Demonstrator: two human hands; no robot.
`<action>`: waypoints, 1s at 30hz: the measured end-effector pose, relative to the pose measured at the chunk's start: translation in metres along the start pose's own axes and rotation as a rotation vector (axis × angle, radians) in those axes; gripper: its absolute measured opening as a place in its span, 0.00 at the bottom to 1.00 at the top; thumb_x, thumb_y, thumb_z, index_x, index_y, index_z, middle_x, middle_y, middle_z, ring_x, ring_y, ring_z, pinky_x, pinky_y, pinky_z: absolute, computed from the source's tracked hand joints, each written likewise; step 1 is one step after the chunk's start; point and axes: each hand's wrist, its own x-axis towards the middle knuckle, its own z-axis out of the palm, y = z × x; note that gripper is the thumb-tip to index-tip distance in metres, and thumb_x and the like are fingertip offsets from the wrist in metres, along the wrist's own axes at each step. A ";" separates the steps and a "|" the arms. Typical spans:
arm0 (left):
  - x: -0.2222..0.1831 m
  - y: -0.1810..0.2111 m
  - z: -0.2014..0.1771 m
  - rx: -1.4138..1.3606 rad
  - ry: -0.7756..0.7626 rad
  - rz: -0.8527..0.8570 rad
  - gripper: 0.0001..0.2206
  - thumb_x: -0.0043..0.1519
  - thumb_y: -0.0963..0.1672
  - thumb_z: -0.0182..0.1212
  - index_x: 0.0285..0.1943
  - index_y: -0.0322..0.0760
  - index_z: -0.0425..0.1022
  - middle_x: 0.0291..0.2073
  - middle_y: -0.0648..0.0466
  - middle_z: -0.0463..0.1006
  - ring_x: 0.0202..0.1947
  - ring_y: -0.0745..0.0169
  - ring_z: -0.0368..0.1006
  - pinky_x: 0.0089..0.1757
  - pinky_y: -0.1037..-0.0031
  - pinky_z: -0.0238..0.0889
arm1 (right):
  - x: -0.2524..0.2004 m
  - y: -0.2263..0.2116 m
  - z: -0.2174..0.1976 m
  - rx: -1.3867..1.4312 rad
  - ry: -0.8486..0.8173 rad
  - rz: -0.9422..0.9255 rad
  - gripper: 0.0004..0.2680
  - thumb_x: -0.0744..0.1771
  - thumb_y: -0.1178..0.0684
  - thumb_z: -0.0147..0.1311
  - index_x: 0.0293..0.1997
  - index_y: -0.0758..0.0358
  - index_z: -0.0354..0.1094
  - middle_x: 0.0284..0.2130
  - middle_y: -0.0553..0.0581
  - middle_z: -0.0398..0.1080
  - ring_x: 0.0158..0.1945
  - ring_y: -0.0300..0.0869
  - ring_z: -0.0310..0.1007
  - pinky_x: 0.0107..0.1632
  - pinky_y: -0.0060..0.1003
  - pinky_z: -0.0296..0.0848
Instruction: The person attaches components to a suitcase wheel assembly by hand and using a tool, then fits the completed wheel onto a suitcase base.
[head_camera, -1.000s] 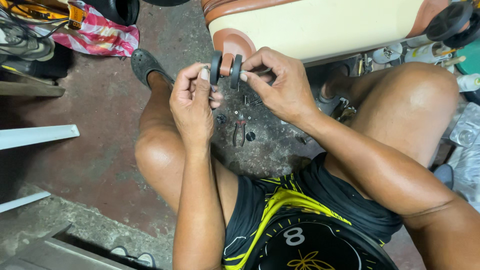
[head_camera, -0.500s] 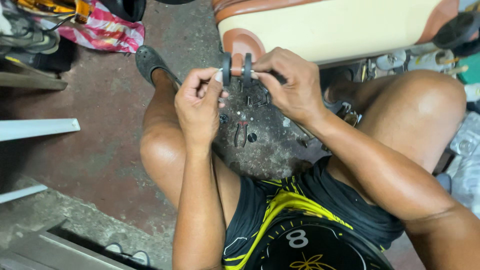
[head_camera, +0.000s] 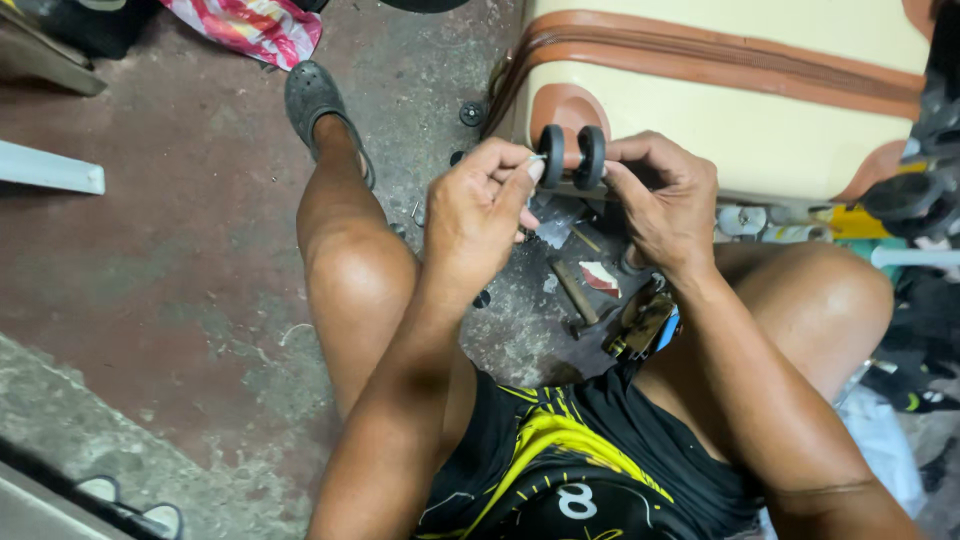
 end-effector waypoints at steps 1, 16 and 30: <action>-0.002 0.001 0.000 -0.014 0.006 0.065 0.05 0.67 0.41 0.60 0.45 0.31 0.77 0.29 0.55 0.78 0.24 0.74 0.75 0.26 0.80 0.69 | -0.001 0.000 0.000 -0.006 0.000 0.023 0.01 0.70 0.64 0.60 0.43 0.69 0.74 0.37 0.50 0.76 0.39 0.31 0.73 0.45 0.26 0.74; -0.001 -0.002 0.005 0.003 0.026 -0.012 0.06 0.67 0.43 0.56 0.45 0.34 0.74 0.23 0.55 0.76 0.18 0.67 0.75 0.24 0.72 0.69 | 0.000 0.011 -0.001 0.092 -0.010 0.032 0.01 0.71 0.65 0.59 0.45 0.71 0.72 0.39 0.53 0.75 0.38 0.34 0.73 0.43 0.28 0.74; 0.004 -0.006 -0.001 0.348 0.066 0.473 0.05 0.65 0.38 0.61 0.45 0.32 0.69 0.35 0.45 0.76 0.36 0.44 0.78 0.39 0.58 0.68 | 0.014 -0.001 -0.019 -0.034 -0.167 0.160 0.01 0.71 0.62 0.58 0.43 0.69 0.73 0.34 0.53 0.74 0.35 0.31 0.72 0.40 0.25 0.73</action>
